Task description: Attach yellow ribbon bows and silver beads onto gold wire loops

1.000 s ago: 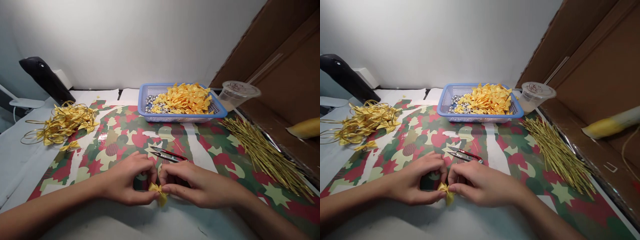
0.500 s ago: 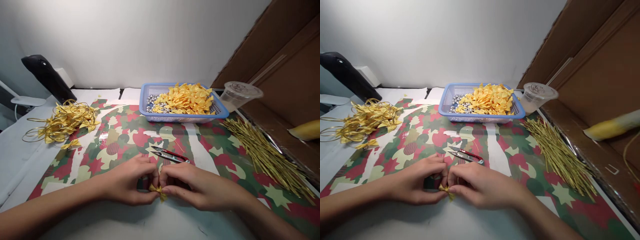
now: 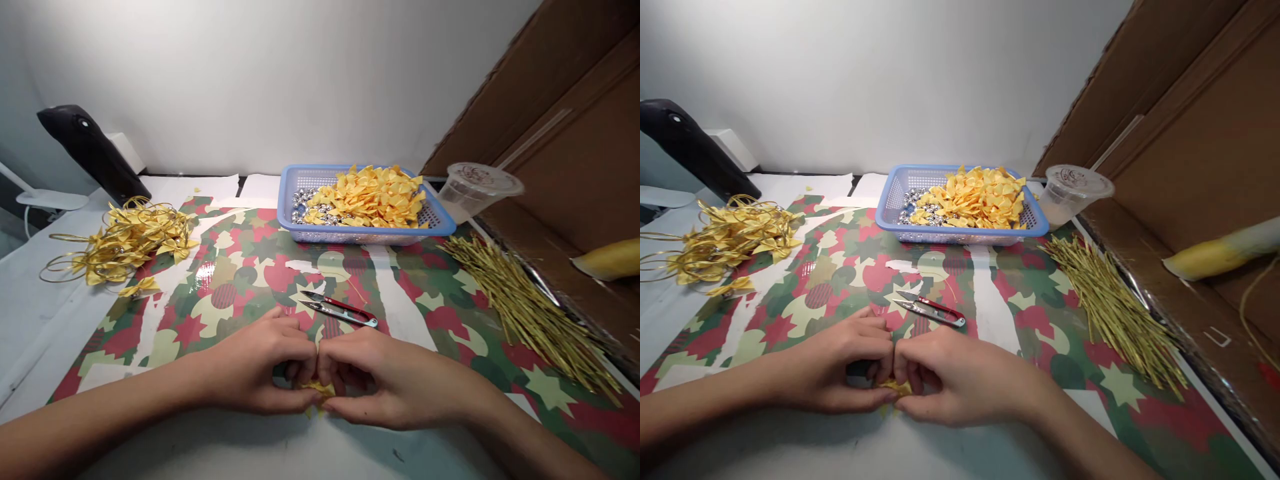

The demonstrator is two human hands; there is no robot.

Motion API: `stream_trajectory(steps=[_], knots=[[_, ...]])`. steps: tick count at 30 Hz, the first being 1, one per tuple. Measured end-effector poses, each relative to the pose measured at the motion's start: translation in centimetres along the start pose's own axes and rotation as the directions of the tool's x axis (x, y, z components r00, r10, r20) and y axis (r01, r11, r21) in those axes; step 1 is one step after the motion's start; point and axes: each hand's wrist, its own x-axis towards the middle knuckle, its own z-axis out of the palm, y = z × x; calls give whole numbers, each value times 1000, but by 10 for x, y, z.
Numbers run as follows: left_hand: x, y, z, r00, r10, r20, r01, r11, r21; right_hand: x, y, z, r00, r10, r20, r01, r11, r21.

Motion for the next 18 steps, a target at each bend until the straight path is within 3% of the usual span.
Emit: stream_trajectory(steps=[8,14,18], knots=[[-1,8,-7,998,-18,68,40,936,-350,-1,-3,5,999,-47,28,38,965,259],[-2,11,-9,983,-82,167,166,792,-588,-2,-5,6,998,-34,54,6,895,446],[-3,12,-3,985,-72,158,164,687,-708,-3,-7,6,996,-66,59,27,857,514]])
